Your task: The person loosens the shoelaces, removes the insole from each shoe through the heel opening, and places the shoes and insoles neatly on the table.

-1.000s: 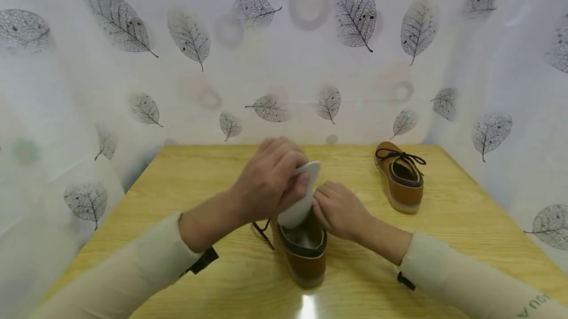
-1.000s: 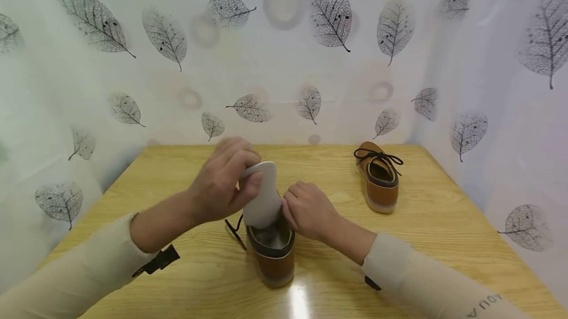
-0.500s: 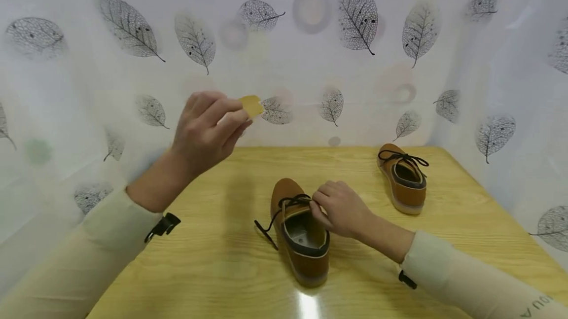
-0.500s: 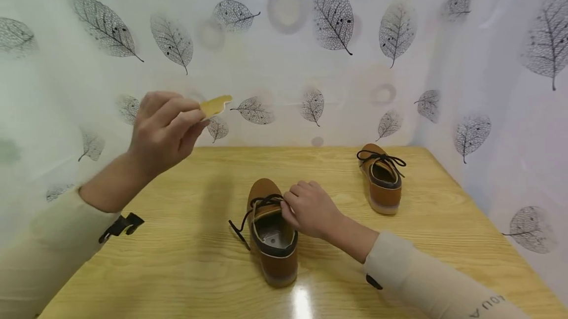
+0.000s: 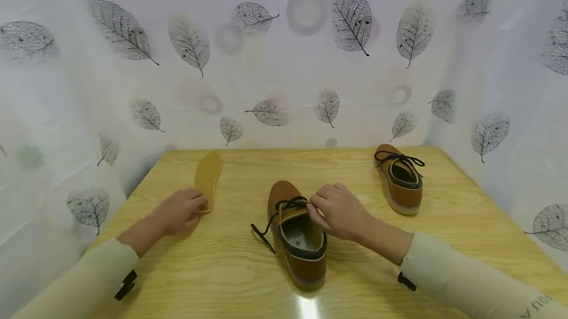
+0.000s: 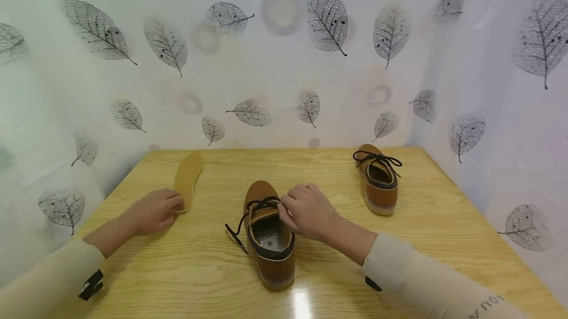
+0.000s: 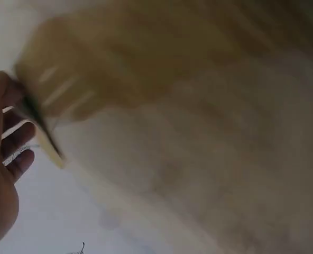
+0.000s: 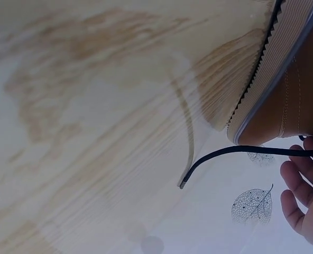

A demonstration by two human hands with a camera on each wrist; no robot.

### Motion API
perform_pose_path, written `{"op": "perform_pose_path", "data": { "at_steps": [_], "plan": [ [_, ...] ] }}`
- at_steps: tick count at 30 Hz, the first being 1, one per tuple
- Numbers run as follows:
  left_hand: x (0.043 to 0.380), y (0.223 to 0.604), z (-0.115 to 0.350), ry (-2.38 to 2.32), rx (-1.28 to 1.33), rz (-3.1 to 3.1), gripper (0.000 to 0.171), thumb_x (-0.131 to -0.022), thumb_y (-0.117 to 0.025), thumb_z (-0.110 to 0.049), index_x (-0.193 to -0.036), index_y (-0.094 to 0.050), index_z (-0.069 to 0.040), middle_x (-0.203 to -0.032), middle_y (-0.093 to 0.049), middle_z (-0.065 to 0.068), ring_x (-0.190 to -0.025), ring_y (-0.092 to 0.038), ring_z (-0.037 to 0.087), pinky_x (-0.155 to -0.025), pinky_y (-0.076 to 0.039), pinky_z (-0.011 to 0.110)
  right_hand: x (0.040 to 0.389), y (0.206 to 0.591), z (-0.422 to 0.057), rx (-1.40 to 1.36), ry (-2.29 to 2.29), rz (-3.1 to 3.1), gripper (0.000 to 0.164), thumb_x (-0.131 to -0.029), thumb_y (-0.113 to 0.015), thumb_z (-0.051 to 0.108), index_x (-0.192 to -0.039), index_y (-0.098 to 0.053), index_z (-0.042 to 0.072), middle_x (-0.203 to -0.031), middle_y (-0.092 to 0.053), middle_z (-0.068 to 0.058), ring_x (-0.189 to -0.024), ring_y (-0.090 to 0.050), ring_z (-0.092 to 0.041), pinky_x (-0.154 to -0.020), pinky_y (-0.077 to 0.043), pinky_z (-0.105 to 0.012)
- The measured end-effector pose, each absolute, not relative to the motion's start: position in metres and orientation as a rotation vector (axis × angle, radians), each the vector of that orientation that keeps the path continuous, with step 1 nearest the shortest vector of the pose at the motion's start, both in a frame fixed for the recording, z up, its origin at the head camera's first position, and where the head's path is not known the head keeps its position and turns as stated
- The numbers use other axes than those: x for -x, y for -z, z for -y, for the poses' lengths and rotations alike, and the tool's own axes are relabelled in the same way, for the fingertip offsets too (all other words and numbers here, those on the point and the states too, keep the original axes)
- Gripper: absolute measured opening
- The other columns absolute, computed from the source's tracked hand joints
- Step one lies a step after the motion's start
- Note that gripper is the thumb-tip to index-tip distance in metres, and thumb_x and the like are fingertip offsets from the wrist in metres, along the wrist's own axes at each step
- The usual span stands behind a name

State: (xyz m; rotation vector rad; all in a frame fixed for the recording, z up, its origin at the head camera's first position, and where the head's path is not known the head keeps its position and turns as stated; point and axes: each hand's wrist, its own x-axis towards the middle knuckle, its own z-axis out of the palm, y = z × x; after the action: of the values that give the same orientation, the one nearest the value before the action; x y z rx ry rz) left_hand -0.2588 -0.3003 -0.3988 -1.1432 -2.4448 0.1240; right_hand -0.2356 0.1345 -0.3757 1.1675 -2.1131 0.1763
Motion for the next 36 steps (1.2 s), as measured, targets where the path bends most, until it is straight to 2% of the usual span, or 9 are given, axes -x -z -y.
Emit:
{"op": "perform_pose_path", "data": {
  "at_steps": [2, 5, 10, 18, 23, 27, 31, 36],
  "plan": [
    [0.257, 0.398, 0.301, -0.15, 1.087, 2.531, 0.018, -0.075, -0.071, -0.006, -0.085, -0.063, -0.019, -0.086, -0.061, -0.004, -0.079, -0.055, 0.019, -0.067, -0.04, 0.035, 0.236, 0.375, -0.135, -1.165, -0.175, 2.115, 0.023, -0.096, -0.053, 0.025, -0.083, -0.069, 0.015, -0.078, -0.066, 0.001, -0.076, -0.063, -0.018, -0.065, -0.043, -0.033],
    [0.257, 0.389, 0.295, -0.218, 1.083, 2.568, 0.021, -0.077, -0.072, -0.008, -0.076, -0.058, -0.023, -0.077, -0.056, -0.009, -0.075, -0.051, 0.016, -0.066, -0.033, 0.033, 0.236, 0.375, -0.136, -1.155, -0.173, 2.118, 0.023, -0.096, -0.053, 0.024, -0.081, -0.068, 0.014, -0.078, -0.066, 0.001, -0.076, -0.063, -0.018, -0.065, -0.043, -0.033],
    [0.254, 0.38, 0.29, -0.279, 1.112, 2.626, 0.034, -0.078, -0.074, -0.006, -0.066, -0.047, -0.023, -0.067, -0.041, -0.012, -0.064, -0.037, 0.009, -0.063, -0.022, 0.028, 0.235, 0.376, -0.136, -1.153, -0.157, 2.131, 0.024, -0.096, -0.053, 0.025, -0.083, -0.069, 0.014, -0.079, -0.067, 0.001, -0.077, -0.064, -0.019, -0.066, -0.044, -0.034],
    [0.253, 0.38, 0.29, -0.284, 1.086, 2.648, 0.043, -0.074, -0.069, 0.003, -0.06, -0.037, -0.022, -0.063, -0.03, -0.011, -0.062, -0.023, 0.008, -0.065, -0.016, 0.028, 0.234, 0.377, -0.136, -1.15, -0.141, 2.125, 0.026, -0.097, -0.051, 0.025, -0.082, -0.069, 0.014, -0.077, -0.067, 0.001, -0.074, -0.063, -0.018, -0.065, -0.043, -0.034],
    [0.254, 0.379, 0.294, -0.319, 1.091, 2.666, 0.044, -0.072, -0.07, 0.003, -0.06, -0.035, -0.022, -0.063, -0.029, -0.011, -0.061, -0.024, 0.008, -0.064, -0.017, 0.028, 0.233, 0.375, -0.136, -1.141, -0.14, 2.16, 0.022, -0.095, -0.053, 0.024, -0.08, -0.066, 0.014, -0.076, -0.066, 0.002, -0.075, -0.063, -0.018, -0.066, -0.043, -0.034],
    [0.255, 0.379, 0.302, -0.339, 1.074, 2.691, 0.045, -0.067, -0.07, 0.002, -0.058, -0.033, -0.023, -0.059, -0.029, -0.012, -0.058, -0.026, 0.007, -0.061, -0.02, 0.027, 0.233, 0.375, -0.137, -1.141, -0.136, 2.165, 0.022, -0.095, -0.053, 0.024, -0.08, -0.066, 0.014, -0.076, -0.065, 0.002, -0.075, -0.063, -0.018, -0.066, -0.043, -0.034],
    [0.255, 0.379, 0.313, -0.325, 1.048, 2.715, 0.042, -0.062, -0.072, 0.001, -0.057, -0.037, -0.023, -0.055, -0.031, -0.012, -0.054, -0.028, 0.006, -0.056, -0.025, 0.027, 0.233, 0.376, -0.137, -1.138, -0.139, 2.158, 0.022, -0.095, -0.053, 0.024, -0.08, -0.065, 0.013, -0.075, -0.065, 0.002, -0.074, -0.062, -0.017, -0.066, -0.042, -0.034],
    [0.254, 0.385, 0.33, -0.375, 0.959, 2.717, 0.038, -0.064, -0.074, -0.004, -0.06, -0.041, -0.021, -0.057, -0.04, -0.008, -0.053, -0.041, 0.011, -0.053, -0.036, 0.033, 0.232, 0.374, -0.136, -1.138, -0.137, 2.169, 0.021, -0.094, -0.055, 0.024, -0.08, -0.066, 0.014, -0.075, -0.066, 0.002, -0.073, -0.062, -0.017, -0.066, -0.042, -0.034]
  ]
}}
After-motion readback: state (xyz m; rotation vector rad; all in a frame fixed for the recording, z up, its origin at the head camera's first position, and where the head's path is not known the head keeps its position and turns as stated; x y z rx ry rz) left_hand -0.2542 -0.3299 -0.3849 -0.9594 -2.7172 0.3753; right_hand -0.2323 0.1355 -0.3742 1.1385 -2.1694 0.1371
